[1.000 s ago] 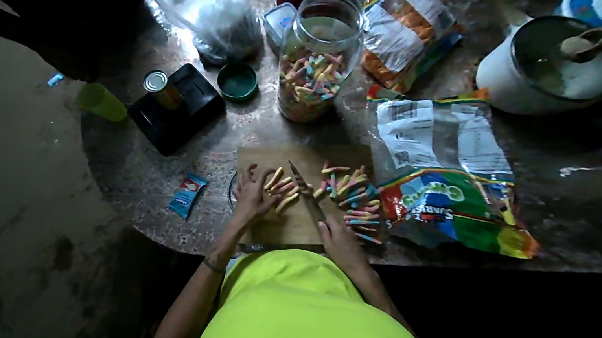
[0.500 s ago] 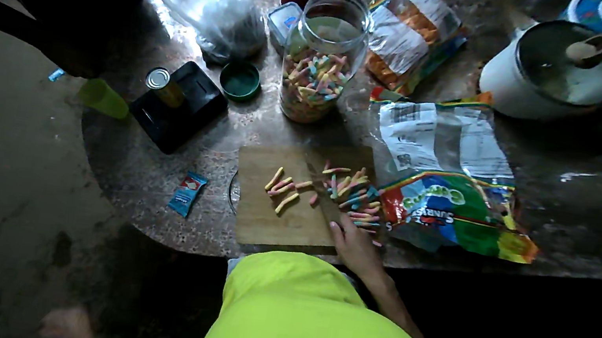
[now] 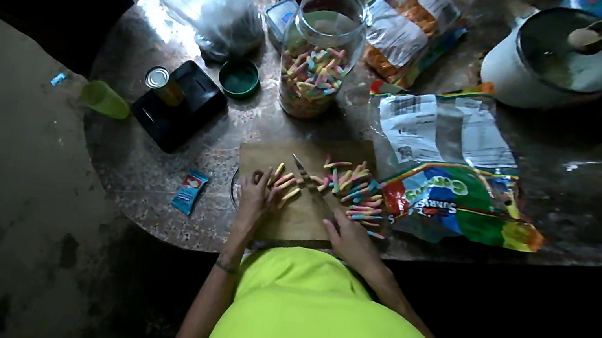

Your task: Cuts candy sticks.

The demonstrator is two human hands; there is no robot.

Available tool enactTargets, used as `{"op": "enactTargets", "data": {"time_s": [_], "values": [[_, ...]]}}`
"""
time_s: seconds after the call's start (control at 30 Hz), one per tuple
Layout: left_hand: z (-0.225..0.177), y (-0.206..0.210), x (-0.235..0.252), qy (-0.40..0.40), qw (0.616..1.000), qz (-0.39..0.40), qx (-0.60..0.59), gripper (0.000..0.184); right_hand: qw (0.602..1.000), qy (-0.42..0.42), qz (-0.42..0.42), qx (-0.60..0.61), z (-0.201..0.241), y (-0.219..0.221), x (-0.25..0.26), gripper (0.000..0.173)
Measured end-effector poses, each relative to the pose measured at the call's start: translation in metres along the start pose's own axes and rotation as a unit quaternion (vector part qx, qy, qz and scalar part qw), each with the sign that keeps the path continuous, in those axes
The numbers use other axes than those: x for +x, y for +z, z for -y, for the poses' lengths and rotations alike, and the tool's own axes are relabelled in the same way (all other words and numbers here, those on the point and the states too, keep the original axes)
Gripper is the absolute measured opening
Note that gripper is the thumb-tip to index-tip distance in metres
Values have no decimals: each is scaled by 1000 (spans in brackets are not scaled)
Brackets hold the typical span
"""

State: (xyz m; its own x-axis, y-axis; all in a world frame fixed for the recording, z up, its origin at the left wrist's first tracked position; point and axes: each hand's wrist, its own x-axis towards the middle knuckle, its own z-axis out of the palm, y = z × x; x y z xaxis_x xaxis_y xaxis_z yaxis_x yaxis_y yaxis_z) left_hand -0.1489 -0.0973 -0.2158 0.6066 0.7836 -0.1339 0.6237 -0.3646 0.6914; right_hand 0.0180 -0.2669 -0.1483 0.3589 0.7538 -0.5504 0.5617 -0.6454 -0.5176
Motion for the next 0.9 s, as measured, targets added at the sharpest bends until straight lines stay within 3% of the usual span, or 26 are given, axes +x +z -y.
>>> {"op": "enactTargets", "data": {"time_s": [0.13, 0.3, 0.5, 0.63, 0.77, 0.9], "values": [[-4, -3, 21, 8, 996, 79, 30, 40, 998, 40, -27, 38, -16, 4, -8, 47], [1, -9, 28, 28, 986, 158, 35, 47, 997, 38, -46, 56, -19, 4, -16, 45], [25, 7, 8, 83, 995, 44, -19, 54, 999, 21, -25, 39, -10, 0, -10, 43], [29, 10, -20, 140, 983, -73, -88, 32, 1000, 7, -12, 23, -6, 0, -3, 44], [19, 22, -34, 129, 989, -75, 17, 42, 1000, 3, -4, 18, -6, 0, 1, 44], [19, 41, -28, 142, 972, -143, 117, 28, 1000, -2, -9, 13, -7, 1, -1, 43]]}}
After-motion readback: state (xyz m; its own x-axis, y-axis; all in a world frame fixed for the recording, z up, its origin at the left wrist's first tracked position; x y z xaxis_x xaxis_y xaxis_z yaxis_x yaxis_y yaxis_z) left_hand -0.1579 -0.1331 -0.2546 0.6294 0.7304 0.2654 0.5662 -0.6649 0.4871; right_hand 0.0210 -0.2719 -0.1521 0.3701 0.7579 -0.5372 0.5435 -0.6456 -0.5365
